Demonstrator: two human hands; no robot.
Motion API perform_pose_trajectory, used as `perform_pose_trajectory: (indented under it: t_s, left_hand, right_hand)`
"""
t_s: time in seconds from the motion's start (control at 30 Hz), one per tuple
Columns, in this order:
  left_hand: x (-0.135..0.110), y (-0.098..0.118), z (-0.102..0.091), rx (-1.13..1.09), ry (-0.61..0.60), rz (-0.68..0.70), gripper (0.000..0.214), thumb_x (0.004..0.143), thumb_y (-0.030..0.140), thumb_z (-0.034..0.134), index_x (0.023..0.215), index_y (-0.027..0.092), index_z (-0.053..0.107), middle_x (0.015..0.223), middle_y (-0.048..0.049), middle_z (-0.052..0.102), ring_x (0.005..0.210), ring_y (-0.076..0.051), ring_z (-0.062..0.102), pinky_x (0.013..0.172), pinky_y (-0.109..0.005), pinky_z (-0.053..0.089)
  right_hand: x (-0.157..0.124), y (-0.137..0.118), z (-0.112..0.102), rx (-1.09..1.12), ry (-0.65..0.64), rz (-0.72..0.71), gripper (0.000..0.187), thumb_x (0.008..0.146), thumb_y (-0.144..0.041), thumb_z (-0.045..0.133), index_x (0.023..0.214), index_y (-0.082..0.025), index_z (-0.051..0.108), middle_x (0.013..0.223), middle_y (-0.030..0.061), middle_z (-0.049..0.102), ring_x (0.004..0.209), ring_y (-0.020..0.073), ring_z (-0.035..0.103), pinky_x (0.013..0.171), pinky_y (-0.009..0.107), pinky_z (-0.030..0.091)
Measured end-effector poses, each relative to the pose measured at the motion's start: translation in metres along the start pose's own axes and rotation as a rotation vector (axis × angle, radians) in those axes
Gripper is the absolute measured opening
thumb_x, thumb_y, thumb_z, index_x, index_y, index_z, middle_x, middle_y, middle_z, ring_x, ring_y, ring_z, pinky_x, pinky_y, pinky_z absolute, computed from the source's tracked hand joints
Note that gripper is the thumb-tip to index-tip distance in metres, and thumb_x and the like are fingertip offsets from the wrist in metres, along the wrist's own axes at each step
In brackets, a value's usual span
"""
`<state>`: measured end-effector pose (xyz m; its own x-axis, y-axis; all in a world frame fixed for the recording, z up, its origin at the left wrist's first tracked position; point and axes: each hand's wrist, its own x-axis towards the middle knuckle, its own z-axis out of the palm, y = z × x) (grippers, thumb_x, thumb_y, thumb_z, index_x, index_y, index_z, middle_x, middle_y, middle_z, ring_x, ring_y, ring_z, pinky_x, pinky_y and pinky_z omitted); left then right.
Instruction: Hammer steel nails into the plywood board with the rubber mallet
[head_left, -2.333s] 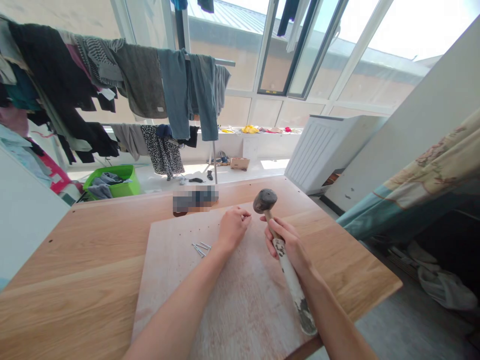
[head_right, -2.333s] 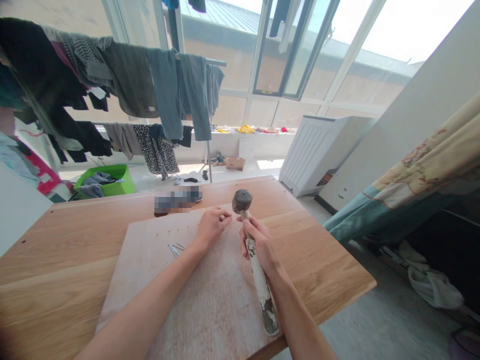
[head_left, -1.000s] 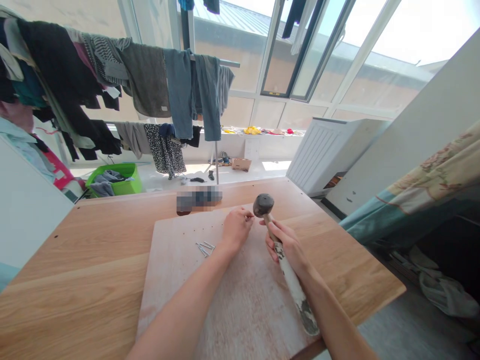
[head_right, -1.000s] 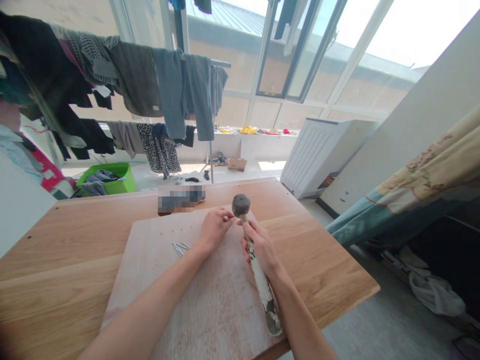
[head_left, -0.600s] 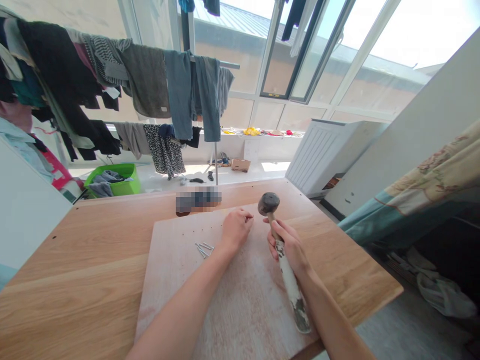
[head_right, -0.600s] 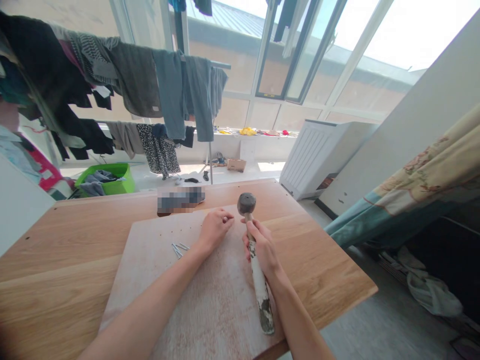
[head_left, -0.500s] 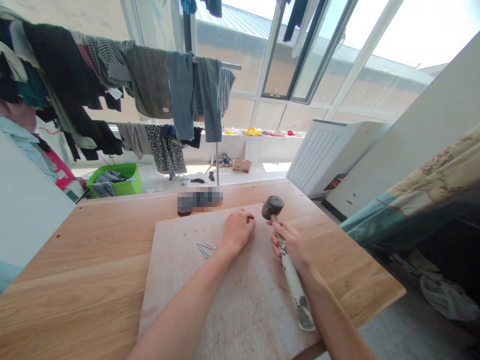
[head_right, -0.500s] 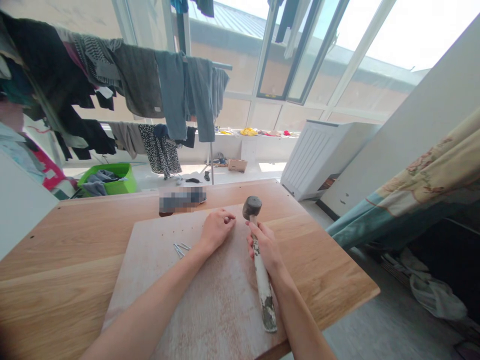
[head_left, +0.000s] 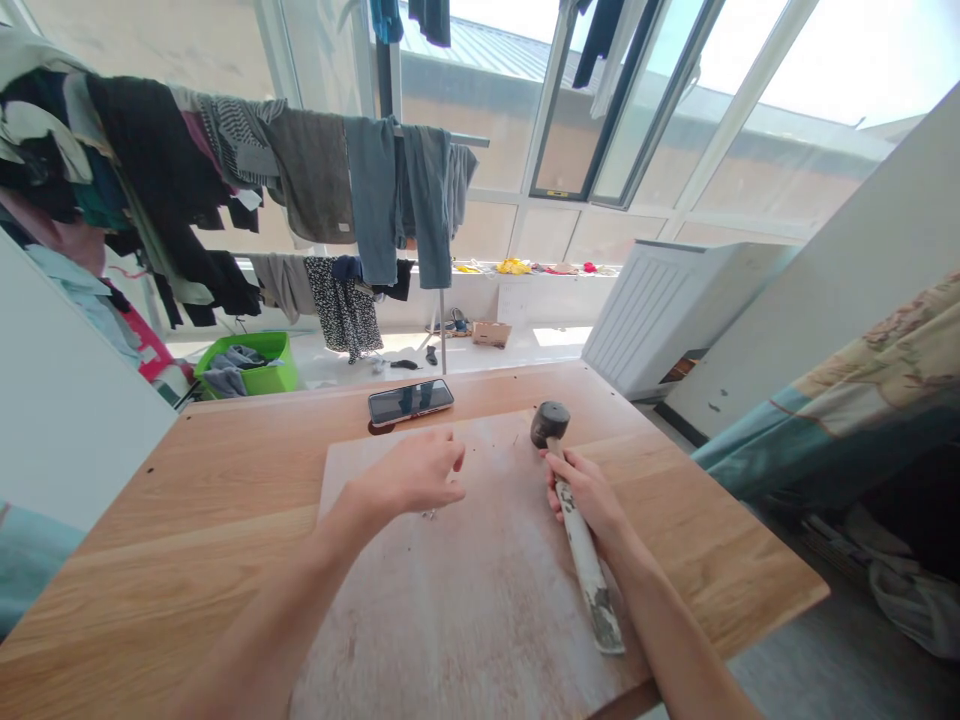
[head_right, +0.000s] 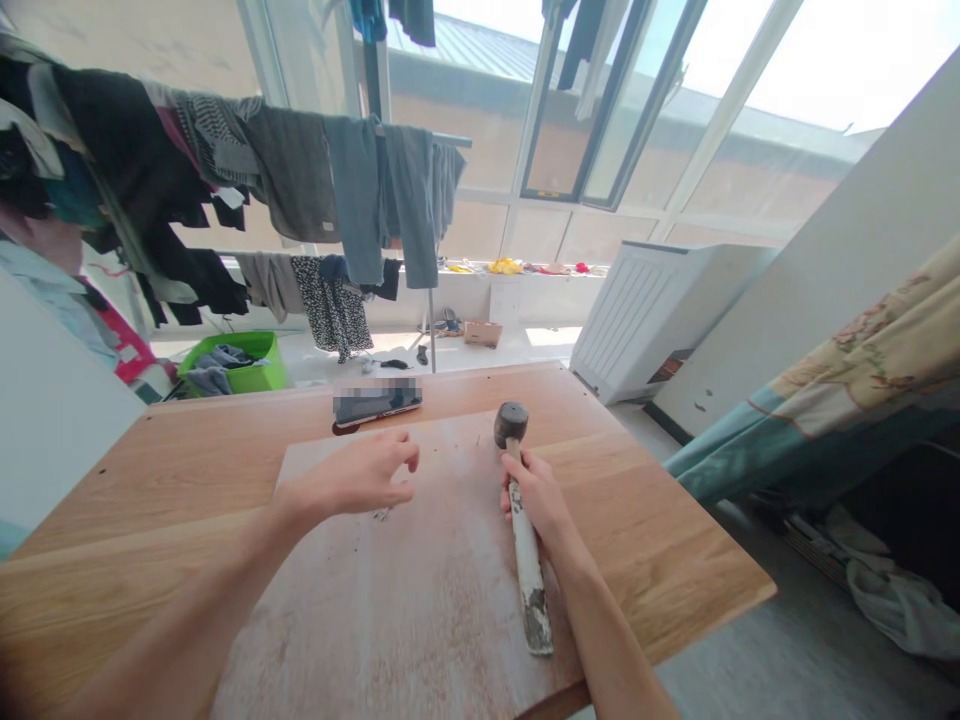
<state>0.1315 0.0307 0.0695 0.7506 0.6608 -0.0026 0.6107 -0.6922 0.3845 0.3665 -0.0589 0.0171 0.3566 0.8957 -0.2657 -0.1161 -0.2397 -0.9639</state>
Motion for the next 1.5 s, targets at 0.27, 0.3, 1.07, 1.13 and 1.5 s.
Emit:
perform_pose_trajectory:
  t_s: [0.27,0.3,1.07,1.13,1.5]
  left_hand:
    - [-0.002,0.019,0.016,0.137,-0.011,-0.044,0.018,0.060,0.006,0.066,0.054,0.020,0.056,0.084,-0.0083,0.064,0.080,-0.024,0.061,0.067,-0.031,0.044]
    - [0.001,0.019,0.017,0.119,-0.010,-0.029,0.017,0.061,0.006,0.065,0.055,0.020,0.057,0.081,-0.0075,0.065,0.078,-0.023,0.061,0.066,-0.030,0.044]
    - [0.070,0.008,0.046,-0.003,0.192,0.071,0.027,0.084,0.005,0.054,0.082,0.017,0.077,0.092,-0.0098,0.072,0.085,-0.022,0.068,0.079,-0.030,0.051]
    - [0.069,0.004,0.054,-0.101,0.244,0.069,0.025,0.087,0.007,0.055,0.083,0.017,0.077,0.093,-0.0094,0.070,0.085,-0.021,0.068,0.080,-0.030,0.051]
    - [0.067,-0.009,0.072,-0.535,0.395,0.039,0.030,0.082,0.008,0.061,0.110,0.014,0.071,0.087,-0.0041,0.073,0.075,-0.015,0.067,0.074,-0.026,0.055]
  right_hand:
    - [-0.003,-0.002,0.003,-0.015,0.004,-0.003,0.026,0.077,-0.043,0.070,0.080,-0.022,0.055,0.052,-0.0077,0.054,0.035,0.0085,0.048,0.029,0.018,0.039]
    - [-0.003,-0.003,0.003,-0.012,0.006,-0.006,0.027,0.076,-0.043,0.071,0.082,-0.022,0.056,0.054,-0.0078,0.054,0.035,0.0085,0.049,0.029,0.018,0.039]
    - [0.001,-0.002,0.003,-0.040,-0.023,-0.067,0.034,0.071,-0.048,0.070,0.086,-0.020,0.058,0.053,-0.0102,0.052,0.032,0.0077,0.046,0.027,0.018,0.036]
    - [0.002,-0.001,0.003,-0.041,-0.029,-0.076,0.035,0.072,-0.049,0.069,0.087,-0.019,0.060,0.051,-0.0101,0.051,0.030,0.0076,0.044,0.027,0.019,0.035]
    - [-0.006,-0.006,0.004,0.048,-0.075,-0.185,0.035,0.082,-0.046,0.065,0.102,-0.017,0.061,0.058,-0.0091,0.054,0.032,0.0057,0.043,0.029,0.018,0.036]
